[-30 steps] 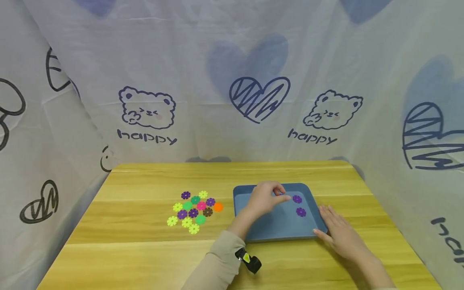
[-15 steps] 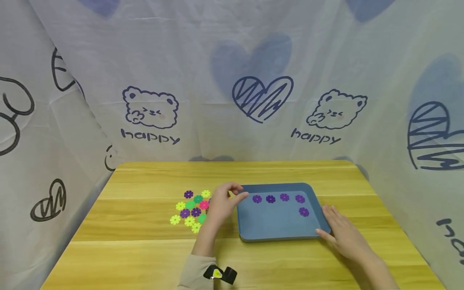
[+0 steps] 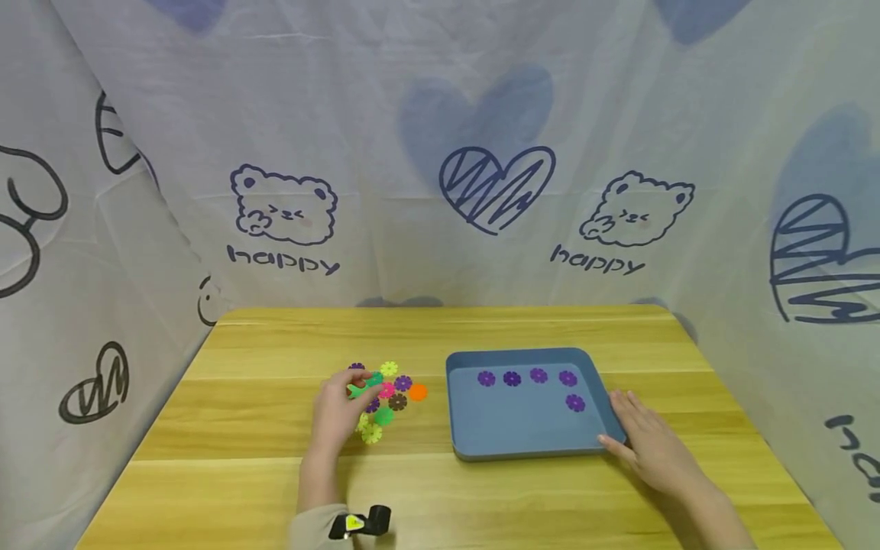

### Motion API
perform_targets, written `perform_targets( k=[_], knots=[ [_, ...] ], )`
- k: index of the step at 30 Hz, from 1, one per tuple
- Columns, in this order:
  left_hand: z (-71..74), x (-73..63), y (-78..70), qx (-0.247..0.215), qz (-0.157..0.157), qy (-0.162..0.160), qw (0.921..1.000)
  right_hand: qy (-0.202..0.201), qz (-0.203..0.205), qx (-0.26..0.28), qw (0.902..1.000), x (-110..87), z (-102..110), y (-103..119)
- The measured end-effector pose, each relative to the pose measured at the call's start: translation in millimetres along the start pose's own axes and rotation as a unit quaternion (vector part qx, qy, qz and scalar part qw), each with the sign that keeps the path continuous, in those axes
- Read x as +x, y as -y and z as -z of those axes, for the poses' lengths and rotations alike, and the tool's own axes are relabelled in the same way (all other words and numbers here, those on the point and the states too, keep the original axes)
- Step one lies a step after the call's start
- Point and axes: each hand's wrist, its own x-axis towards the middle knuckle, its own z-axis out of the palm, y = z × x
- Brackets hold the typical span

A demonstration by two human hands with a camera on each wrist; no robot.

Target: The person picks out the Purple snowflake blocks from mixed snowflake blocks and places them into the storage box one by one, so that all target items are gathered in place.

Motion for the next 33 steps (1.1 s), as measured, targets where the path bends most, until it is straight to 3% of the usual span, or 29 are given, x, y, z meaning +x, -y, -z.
perform_targets(
  k=[6, 12, 17, 26, 33],
  knots=[
    [11.5, 0.1, 31.2, 0.043, 0.01, -0.006, 0.999, -0.004, 0.001, 0.001, 1.0, 0.2, -1.0, -1.5],
    [17.8, 1.5, 47.1, 0.111, 0.014, 0.004, 0.9937, -0.012, 0.003, -0.001, 0.9999, 1.0, -0.1, -1.0],
    [18.2, 1.0, 50.2, 0.129, 0.029, 0.027, 0.9908, -0.003, 0.0, -0.001, 1.0, 1.4, -2.3, -3.3],
    [19.4, -0.1, 47.1, 0.13, 0.05, 0.04, 0.9894, -0.007, 0.0, 0.002, 1.0, 1.7, -4.5, -5.2],
    [18.6, 3.3, 46.8, 0.091, 0.053, 0.04, 0.9937, -0.006, -0.002, 0.004, 1.0, 2.8, -4.1, -5.7]
  ],
)
